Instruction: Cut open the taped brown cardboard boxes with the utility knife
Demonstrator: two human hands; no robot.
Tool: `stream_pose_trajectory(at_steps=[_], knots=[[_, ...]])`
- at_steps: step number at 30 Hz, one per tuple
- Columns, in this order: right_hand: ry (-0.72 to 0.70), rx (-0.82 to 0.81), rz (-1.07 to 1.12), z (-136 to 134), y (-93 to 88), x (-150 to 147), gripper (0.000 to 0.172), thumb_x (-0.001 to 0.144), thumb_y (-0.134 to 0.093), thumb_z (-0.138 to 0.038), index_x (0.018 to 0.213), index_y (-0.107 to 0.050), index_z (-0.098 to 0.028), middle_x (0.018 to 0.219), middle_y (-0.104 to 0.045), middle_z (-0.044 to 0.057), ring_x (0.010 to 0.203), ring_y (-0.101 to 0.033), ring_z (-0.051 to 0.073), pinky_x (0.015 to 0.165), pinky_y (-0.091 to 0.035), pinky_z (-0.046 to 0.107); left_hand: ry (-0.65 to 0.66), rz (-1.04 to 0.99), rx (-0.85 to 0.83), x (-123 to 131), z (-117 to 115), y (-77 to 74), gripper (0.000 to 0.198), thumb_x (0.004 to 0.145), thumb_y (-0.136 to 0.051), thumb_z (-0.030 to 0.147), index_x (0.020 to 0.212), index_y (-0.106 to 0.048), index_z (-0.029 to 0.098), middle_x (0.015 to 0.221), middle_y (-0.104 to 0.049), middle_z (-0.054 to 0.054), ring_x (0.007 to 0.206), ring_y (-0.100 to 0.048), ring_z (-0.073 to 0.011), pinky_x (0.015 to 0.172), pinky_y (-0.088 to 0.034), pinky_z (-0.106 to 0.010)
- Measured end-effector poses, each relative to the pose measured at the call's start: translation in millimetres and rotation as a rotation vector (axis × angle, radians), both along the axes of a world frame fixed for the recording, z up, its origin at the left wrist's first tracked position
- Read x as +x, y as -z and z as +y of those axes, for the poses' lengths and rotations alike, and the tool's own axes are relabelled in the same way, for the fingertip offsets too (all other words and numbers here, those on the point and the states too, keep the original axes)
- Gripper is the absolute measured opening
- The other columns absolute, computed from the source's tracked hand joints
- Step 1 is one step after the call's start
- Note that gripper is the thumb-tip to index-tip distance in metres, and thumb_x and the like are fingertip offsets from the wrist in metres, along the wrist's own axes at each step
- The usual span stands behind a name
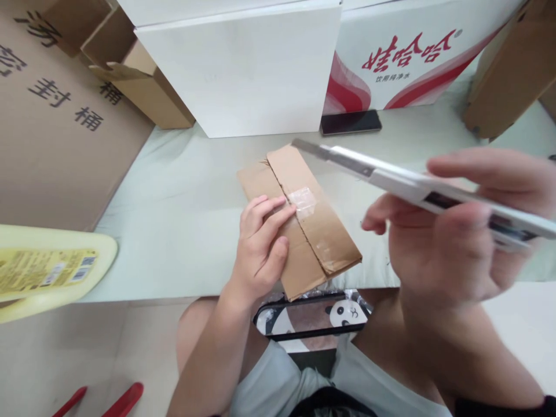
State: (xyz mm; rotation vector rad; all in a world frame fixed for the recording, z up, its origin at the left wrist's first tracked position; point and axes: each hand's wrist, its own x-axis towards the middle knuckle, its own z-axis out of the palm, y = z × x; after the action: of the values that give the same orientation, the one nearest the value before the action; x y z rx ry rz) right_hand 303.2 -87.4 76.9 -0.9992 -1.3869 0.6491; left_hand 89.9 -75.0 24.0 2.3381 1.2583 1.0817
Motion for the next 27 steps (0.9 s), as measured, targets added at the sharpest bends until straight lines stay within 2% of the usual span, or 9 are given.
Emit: stream_pose_trajectory(at_steps=[2, 4, 7, 9, 12, 15, 18, 21, 27], knots=[[-0.075, 0.002, 0.087, -1.1, -2.8, -7.8, 0.021, 0.104, -0.054, -0.047, 0.121, -0.061, -0.035, 0.102, -0.070, 0.002, 0.080, -0.068, 0.018, 0.063, -0.056, 0.034, -0.002, 0.005, -0.004, -0.4, -0.5, 0.1, 0.042, 0.107, -0.038, 0.039, 0.140, -0.061, 0.026, 0.144, -0.060, -0.011, 0.139, -0.049, -0.0301, 0.125, -0.033, -0.057], [-0.105, -0.041, 0.042, -2.1, -3.1, -12.4, 0.017, 0.102, -0.060, -0.041, 0.114, -0.065, -0.031, 0.098, -0.071, 0.003, 0.080, -0.069, 0.018, 0.063, -0.056, 0.033, 0.003, -0.004, 0.006, -0.7, -0.7, 0.4, 0.040, 0.107, -0.039, 0.038, 0.136, -0.064, 0.027, 0.144, -0.059, -0.011, 0.140, -0.048, -0.0298, 0.125, -0.033, -0.056], [-0.050, -0.052, -0.021, -4.5, 0.5, -15.6, 0.011, 0.100, -0.064, -0.038, 0.105, -0.065, -0.028, 0.076, -0.064, -0.002, 0.058, -0.058, 0.013, 0.049, -0.046, 0.027, 0.009, -0.011, 0.015, -0.8, -0.8, 0.7, 0.038, 0.106, -0.040, 0.034, 0.132, -0.068, 0.027, 0.144, -0.058, -0.011, 0.139, -0.048, -0.0290, 0.125, -0.034, -0.056], [-0.029, -0.078, -0.008, -6.0, 4.2, -17.3, 0.013, 0.102, -0.061, -0.039, 0.107, -0.065, -0.028, 0.070, -0.060, -0.003, 0.052, -0.053, 0.011, 0.045, -0.041, 0.026, 0.003, -0.005, 0.007, -0.5, -1.2, 1.2, 0.038, 0.106, -0.040, 0.034, 0.132, -0.068, 0.028, 0.144, -0.057, -0.010, 0.139, -0.048, -0.0294, 0.125, -0.033, -0.057], [-0.020, -0.111, -0.016, -6.8, 10.0, -20.5, 0.022, 0.104, -0.056, -0.042, 0.121, -0.063, -0.030, 0.086, -0.070, 0.001, 0.068, -0.065, 0.015, 0.053, -0.050, 0.028, -0.023, -0.009, -0.005, 0.5, -2.4, 3.2, 0.040, 0.107, -0.039, 0.037, 0.132, -0.069, 0.029, 0.142, -0.054, -0.010, 0.143, -0.044, -0.0308, 0.128, -0.030, -0.060], [-0.002, -0.040, -0.104, -6.2, 13.7, -22.7, 0.022, 0.102, -0.058, -0.040, 0.122, -0.061, -0.030, 0.096, -0.073, 0.003, 0.079, -0.071, 0.018, 0.060, -0.056, 0.031, -0.039, -0.046, -0.014, 1.8, -3.5, 5.6, 0.040, 0.106, -0.039, 0.039, 0.131, -0.068, 0.029, 0.138, -0.052, -0.010, 0.146, -0.041, -0.0317, 0.128, -0.028, -0.060], [0.058, 0.041, -0.255, -5.5, 12.7, -23.4, 0.014, 0.097, -0.066, -0.034, 0.109, -0.062, -0.029, 0.076, -0.066, -0.002, 0.060, -0.062, 0.014, 0.052, -0.050, 0.029, -0.027, -0.064, -0.014, 2.5, -3.4, 6.3, 0.039, 0.106, -0.039, 0.039, 0.132, -0.067, 0.029, 0.134, -0.053, -0.010, 0.144, -0.042, -0.0316, 0.128, -0.029, -0.059], [0.123, 0.028, -0.383, -4.9, 8.6, -23.8, 0.005, 0.096, -0.063, -0.030, 0.097, -0.058, -0.028, 0.065, -0.057, -0.004, 0.050, -0.053, 0.013, 0.046, -0.044, 0.027, -0.011, -0.058, -0.007, 2.9, -2.4, 4.9, 0.038, 0.106, -0.039, 0.038, 0.131, -0.066, 0.029, 0.130, -0.054, -0.010, 0.141, -0.044, -0.0304, 0.128, -0.030, -0.057], [0.131, 0.037, -0.330, -4.2, 8.7, -23.6, 0.005, 0.094, -0.062, -0.028, 0.093, -0.057, -0.027, 0.062, -0.055, -0.005, 0.047, -0.047, 0.010, 0.044, -0.038, 0.026, 0.003, -0.079, 0.012, 4.2, -1.0, 4.0, 0.034, 0.105, -0.040, 0.035, 0.129, -0.064, 0.028, 0.129, -0.054, -0.009, 0.137, -0.046, -0.0282, 0.126, -0.031, -0.053]])
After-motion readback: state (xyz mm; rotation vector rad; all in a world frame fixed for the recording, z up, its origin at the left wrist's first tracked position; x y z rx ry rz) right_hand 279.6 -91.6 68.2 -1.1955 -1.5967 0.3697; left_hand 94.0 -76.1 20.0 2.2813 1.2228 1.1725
